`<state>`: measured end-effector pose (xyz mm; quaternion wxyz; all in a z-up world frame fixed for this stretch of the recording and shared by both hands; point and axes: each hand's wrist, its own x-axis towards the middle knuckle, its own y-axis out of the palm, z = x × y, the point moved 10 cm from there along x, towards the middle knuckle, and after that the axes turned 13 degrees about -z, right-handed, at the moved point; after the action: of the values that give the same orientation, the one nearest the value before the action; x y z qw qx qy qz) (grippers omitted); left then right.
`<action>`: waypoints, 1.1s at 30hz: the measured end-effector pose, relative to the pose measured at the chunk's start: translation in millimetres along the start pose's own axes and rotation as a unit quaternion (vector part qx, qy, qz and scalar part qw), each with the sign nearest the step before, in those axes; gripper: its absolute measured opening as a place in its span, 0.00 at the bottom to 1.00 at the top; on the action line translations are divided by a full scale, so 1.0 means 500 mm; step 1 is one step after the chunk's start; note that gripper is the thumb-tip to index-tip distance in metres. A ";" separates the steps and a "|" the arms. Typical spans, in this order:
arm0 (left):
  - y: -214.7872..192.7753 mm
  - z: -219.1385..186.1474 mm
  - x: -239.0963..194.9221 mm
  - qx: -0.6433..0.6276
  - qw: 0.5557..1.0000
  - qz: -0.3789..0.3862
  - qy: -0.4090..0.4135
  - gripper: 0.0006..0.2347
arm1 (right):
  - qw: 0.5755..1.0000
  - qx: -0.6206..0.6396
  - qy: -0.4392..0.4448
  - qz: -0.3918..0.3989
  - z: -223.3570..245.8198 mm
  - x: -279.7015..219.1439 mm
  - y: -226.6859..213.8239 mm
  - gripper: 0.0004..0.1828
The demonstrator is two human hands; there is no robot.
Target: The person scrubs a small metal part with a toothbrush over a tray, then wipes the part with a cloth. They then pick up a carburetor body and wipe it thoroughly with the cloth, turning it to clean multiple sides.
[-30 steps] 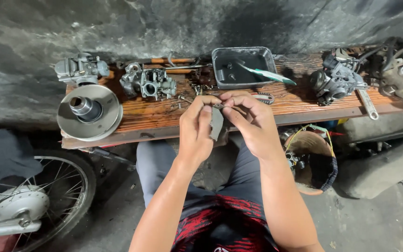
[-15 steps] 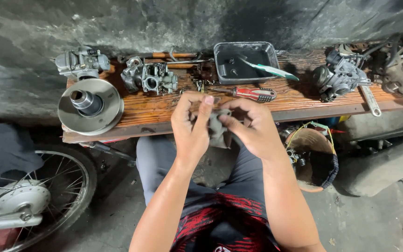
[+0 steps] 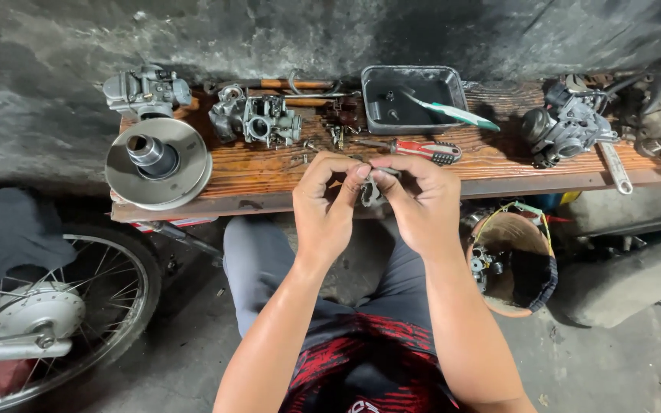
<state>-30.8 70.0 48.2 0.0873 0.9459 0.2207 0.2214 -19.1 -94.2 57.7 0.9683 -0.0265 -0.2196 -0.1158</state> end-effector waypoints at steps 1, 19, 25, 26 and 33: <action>0.000 -0.004 -0.001 0.001 1.000 -0.001 0.000 0.04 | 1.000 0.000 0.001 0.001 0.004 -0.004 0.009 0.08; -0.012 0.032 0.005 -0.075 0.994 -0.048 -0.065 0.05 | 0.988 0.113 0.075 -0.067 -0.048 -0.005 0.011 0.11; -0.003 0.010 0.011 -0.040 0.998 -0.020 -0.035 0.03 | 1.000 -0.018 -0.007 0.000 0.004 0.009 0.008 0.09; 0.000 0.012 0.012 -0.027 0.999 -0.011 -0.030 0.04 | 0.999 -0.041 -0.019 0.009 0.015 0.010 0.011 0.08; 0.022 0.078 -0.007 -0.084 0.988 0.008 -0.126 0.05 | 0.999 -0.031 -0.002 0.039 0.006 0.011 0.019 0.06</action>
<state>-11.5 56.1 15.3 0.1913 0.9575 0.1807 0.1184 -13.0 -85.8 62.9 0.9705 -0.0657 -0.2161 -0.0848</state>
